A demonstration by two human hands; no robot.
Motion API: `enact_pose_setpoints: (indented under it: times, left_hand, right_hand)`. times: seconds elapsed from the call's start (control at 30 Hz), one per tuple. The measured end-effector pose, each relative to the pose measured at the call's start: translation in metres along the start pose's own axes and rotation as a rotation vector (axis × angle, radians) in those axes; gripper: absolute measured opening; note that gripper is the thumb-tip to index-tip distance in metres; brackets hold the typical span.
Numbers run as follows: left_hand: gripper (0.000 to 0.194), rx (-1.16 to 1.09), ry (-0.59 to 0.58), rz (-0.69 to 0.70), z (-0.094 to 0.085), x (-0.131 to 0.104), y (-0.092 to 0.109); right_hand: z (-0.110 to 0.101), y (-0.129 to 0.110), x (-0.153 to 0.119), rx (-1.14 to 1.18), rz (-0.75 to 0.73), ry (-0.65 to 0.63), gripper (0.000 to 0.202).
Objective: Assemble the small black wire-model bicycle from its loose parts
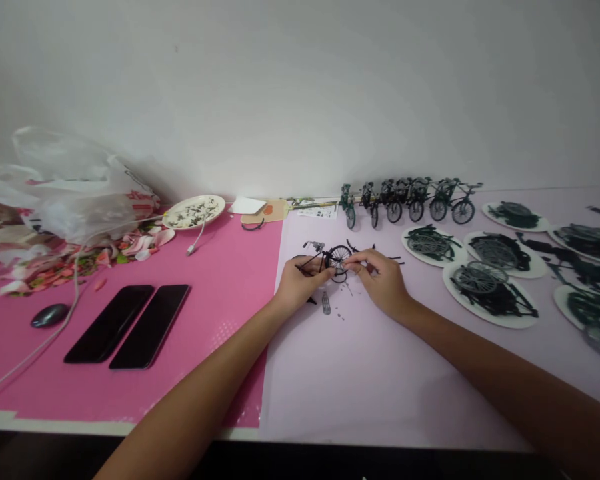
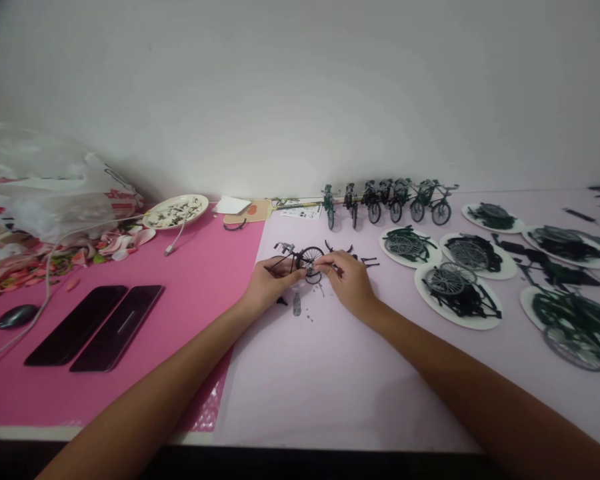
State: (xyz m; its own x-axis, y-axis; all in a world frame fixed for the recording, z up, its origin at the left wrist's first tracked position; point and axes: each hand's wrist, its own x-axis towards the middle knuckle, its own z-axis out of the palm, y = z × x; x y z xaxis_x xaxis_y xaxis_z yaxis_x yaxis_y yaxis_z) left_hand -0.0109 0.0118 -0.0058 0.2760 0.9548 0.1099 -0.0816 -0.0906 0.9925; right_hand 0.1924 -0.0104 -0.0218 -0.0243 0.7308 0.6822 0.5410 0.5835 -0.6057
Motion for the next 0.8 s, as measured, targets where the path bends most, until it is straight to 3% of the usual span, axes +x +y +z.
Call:
enact_pose_setpoints:
  times: [0.47, 0.8]
  left_hand:
    - [0.041, 0.023, -0.039, 0.042, 0.0001, 0.0003, -0.0024]
    - [0.034, 0.197, 0.055, 0.173, 0.0013, -0.0034, -0.0037]
  right_hand:
    - [0.0015, 0.0014, -0.0001, 0.008, 0.072, 0.007, 0.015]
    - [0.0011, -0.0031, 0.0016, -0.039, 0.084, -0.003, 0.021]
